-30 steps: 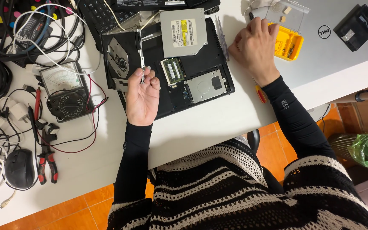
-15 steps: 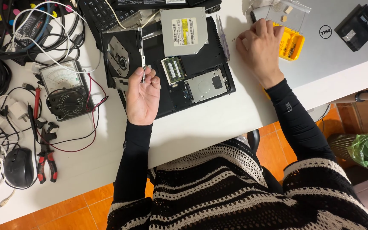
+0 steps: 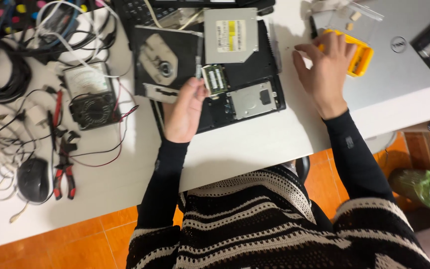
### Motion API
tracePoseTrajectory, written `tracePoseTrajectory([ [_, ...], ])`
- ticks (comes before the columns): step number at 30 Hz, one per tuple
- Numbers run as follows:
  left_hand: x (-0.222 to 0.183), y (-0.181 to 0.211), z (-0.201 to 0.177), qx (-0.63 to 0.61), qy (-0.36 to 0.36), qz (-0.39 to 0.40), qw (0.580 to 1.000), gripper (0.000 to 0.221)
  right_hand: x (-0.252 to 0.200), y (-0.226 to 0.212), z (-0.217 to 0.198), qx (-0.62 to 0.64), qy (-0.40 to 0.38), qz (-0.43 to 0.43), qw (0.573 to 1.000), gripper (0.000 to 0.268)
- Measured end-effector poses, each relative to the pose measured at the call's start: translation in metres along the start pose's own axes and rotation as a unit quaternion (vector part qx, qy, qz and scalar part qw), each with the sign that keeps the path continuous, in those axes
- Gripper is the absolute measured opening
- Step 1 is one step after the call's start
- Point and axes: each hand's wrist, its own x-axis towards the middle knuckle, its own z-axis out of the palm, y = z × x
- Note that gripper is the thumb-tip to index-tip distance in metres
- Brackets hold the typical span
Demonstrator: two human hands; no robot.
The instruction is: The recorder is inspecting and disassembling a laptop's internal optical disk drive on a repair bench.
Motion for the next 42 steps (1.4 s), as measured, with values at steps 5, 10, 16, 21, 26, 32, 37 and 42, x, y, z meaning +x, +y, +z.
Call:
tracePoseTrajectory([
  [5,-0.002,-0.010,-0.001,0.002,-0.017,-0.048,0.999,0.011,0.019,-0.063,-0.045,0.144,-0.023,0.078,0.986,0.011],
  [10,-0.004,-0.017,0.003,0.020,-0.003,-0.086,0.996,0.014,0.033,-0.128,-0.060,0.358,-0.038,0.119,0.925,0.022],
  [16,-0.010,-0.010,0.023,0.070,-0.056,-0.009,0.996,0.015,0.031,-0.149,-0.055,0.381,-0.024,0.105,0.918,0.026],
  [21,-0.012,-0.015,0.019,0.105,-0.059,-0.019,0.993,0.015,0.020,-0.151,-0.046,0.428,-0.008,0.130,0.894,0.019],
  [26,-0.013,-0.014,0.020,0.110,-0.057,-0.030,0.992,0.014,0.017,-0.151,-0.047,0.330,0.044,0.071,0.940,0.019],
  [32,-0.014,-0.009,0.027,0.082,-0.078,-0.045,0.993,0.016,0.015,-0.149,-0.044,0.273,0.090,0.013,0.958,0.022],
  [37,-0.016,-0.002,0.035,0.071,-0.077,-0.079,0.991,0.024,0.016,-0.148,-0.045,0.273,0.106,0.006,0.956,0.023],
  [42,-0.017,-0.013,0.015,-0.002,-0.113,-0.106,0.988,0.026,0.015,-0.150,-0.048,0.281,0.107,0.014,0.953,0.022],
])
